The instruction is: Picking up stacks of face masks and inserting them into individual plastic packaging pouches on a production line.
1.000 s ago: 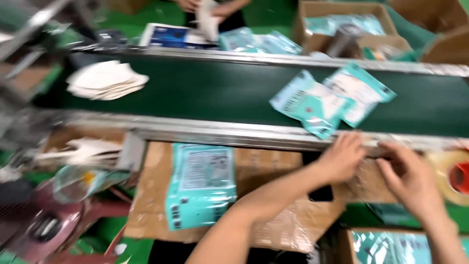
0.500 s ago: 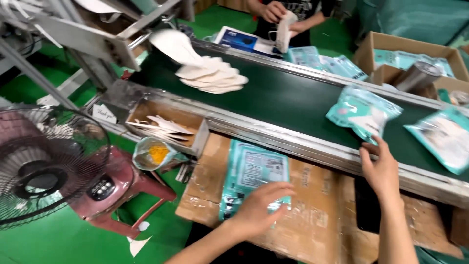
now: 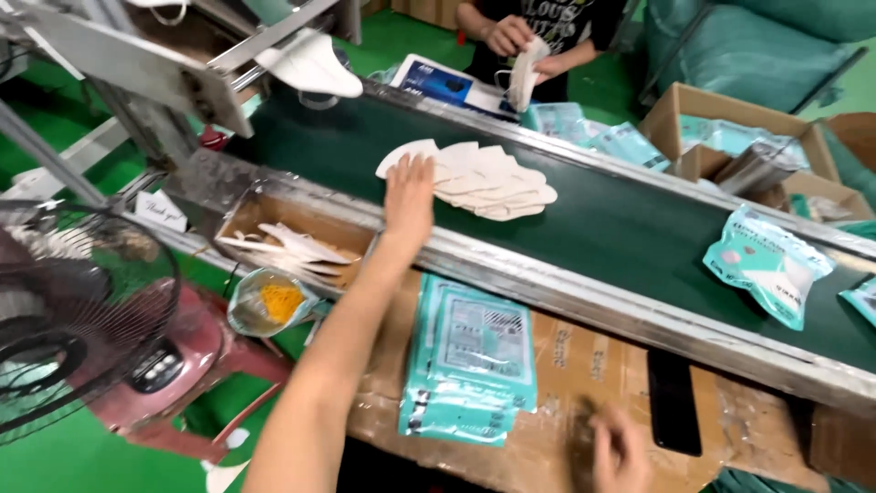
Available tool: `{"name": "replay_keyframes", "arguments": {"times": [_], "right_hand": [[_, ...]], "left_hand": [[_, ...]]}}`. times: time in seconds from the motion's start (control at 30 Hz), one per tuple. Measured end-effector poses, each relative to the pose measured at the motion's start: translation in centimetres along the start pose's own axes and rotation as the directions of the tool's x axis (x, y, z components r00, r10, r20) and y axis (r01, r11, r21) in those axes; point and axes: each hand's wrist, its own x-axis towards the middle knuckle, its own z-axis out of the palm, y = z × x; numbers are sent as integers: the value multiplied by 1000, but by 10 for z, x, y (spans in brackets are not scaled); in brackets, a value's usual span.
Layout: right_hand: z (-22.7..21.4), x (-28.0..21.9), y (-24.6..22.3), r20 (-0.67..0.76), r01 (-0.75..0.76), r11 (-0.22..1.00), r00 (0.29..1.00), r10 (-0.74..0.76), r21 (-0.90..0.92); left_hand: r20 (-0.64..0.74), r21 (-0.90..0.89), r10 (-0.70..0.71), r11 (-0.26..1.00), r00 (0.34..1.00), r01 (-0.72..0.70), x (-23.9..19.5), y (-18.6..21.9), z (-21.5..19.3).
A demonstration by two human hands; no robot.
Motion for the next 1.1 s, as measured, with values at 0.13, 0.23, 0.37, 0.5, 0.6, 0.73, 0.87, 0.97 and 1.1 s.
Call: {"name": "replay_keyframes", "arguments": {"times": [0.13, 0.23, 0.37, 0.5, 0.6, 0.73, 0.87, 0.97, 1.1], "right_hand": [[-15, -61, 246, 23, -54, 958, 998, 50, 282], [-2, -94, 306, -44, 30, 984, 999, -22, 173], [13, -72, 151, -46, 146, 943, 985, -167, -298], [11, -18, 24, 41, 130, 937, 991, -124, -324], [-5, 13, 0, 40, -64, 998, 997, 63, 24], [-35, 62, -121, -166, 159, 987, 974, -157, -2], [-54, 63, -136, 9, 337, 940, 941, -338, 46], [-85, 23, -36, 131, 28, 997, 991, -18, -74], [-74, 19, -51, 93, -24, 999, 995, 26, -23]], "left_hand": [[320, -153, -153, 966, 935, 210, 16, -2, 32], [232, -485, 68, 873, 970, 55, 23, 38, 22], [-62, -281, 417, 864, 907, -417, 18, 81, 48], [303, 81, 350, 917, 886, -390, 33, 88, 109], [299, -109, 286, 958, 910, -265, 23, 131, 59], [-24, -627, 607, 609, 794, -485, -51, 213, -29], [235, -755, 696, 571, 679, -324, -126, 258, -83], [285, -913, 509, 402, 812, 68, -144, 258, -111], [429, -856, 398, 465, 811, 225, -181, 258, -93]]}}
